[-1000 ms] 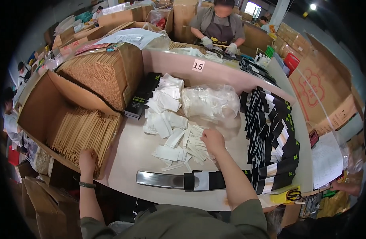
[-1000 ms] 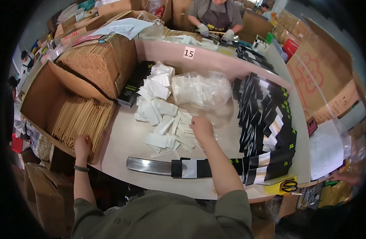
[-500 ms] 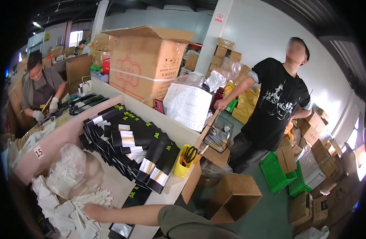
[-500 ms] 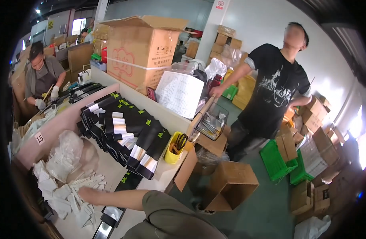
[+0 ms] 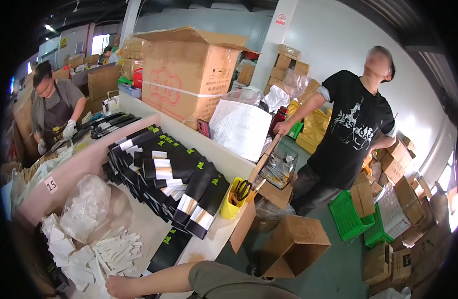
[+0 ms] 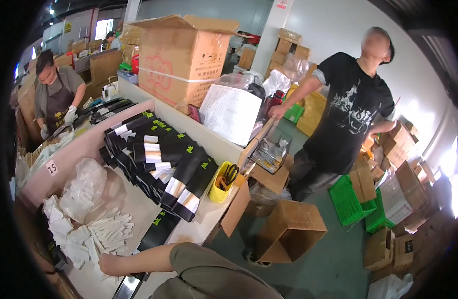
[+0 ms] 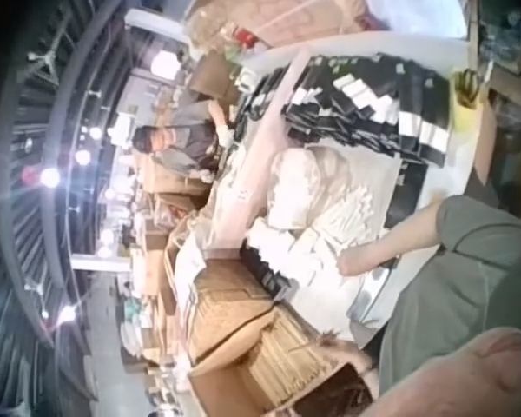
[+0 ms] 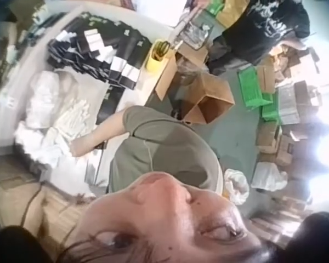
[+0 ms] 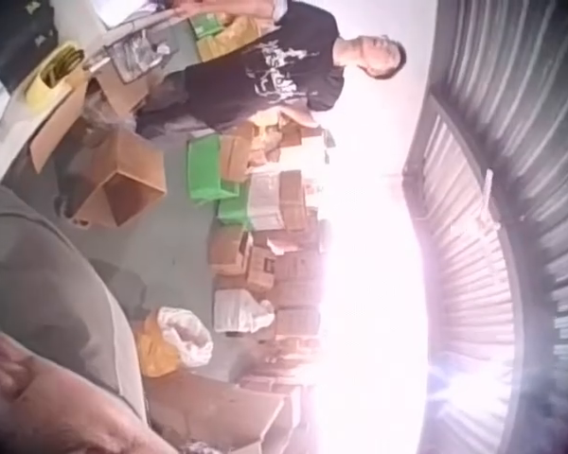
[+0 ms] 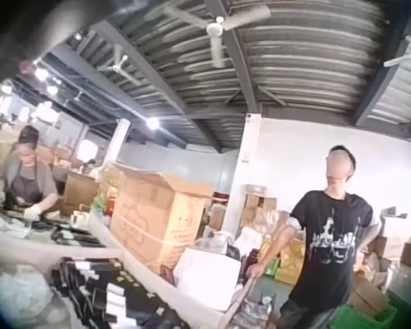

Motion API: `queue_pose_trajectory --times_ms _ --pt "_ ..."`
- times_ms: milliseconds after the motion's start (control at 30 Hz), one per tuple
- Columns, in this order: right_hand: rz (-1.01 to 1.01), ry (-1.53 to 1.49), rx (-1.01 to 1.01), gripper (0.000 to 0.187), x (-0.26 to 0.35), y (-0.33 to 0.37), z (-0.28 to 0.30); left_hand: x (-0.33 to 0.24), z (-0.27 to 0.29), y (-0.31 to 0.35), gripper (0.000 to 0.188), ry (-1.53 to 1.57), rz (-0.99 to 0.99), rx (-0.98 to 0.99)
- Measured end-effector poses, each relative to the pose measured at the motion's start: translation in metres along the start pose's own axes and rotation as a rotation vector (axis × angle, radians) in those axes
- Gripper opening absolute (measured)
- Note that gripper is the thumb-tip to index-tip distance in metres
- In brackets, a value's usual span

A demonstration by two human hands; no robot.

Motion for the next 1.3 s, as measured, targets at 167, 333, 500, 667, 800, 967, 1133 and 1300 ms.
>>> queue_pose_trajectory --times_ms 167,333,500,667,800,967,1133,1300 --pt "-0.260 -0.353 -0.167 0.024 -0.046 0.017 -0.052 0.027 -0.092 0.071 0.036 0.059 -0.018 0.122" --pt "-0.034 -0.074 0.063 0.005 -0.026 0.013 0.038 -0.020 -0.125 0.073 0.018 -0.629 0.109 0.162" --pt "-0.203 -0.155 0.175 0.009 -0.021 0.002 0.042 -0.046 -0.127 0.077 0.017 -0.528 0.130 0.083" --pt "-0.334 -0.527 0.245 0.007 0.002 0.008 0.087 -0.059 -0.128 0.070 0.017 -0.565 0.180 0.094" --pt "-0.094 -0.417 0.330 0.008 0.041 0.055 0.068 -0.065 -0.130 0.070 0.015 -0.491 0.200 0.095" --pt "-0.293 -0.614 0.111 0.012 0.036 0.055 0.085 -0.082 -0.125 0.073 0.015 -0.485 0.160 0.123" --pt "-0.157 -0.365 0.127 0.017 0.043 0.060 0.090 -0.070 -0.131 0.063 0.013 -0.304 0.548 0.339" --pt "-0.242 -0.420 0.081 0.027 0.013 0.095 0.138 -0.082 -0.105 0.033 0.015 -0.543 0.535 0.595"
Point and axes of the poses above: each hand's wrist, its own y-axis away from the middle knuckle, its own z-axis out of the back of the hand, x = y × z, the point moved 7 cm from there along -y, towards the middle knuckle, and after that the axes turned 3 degrees about -x, right-handed, at the moved point
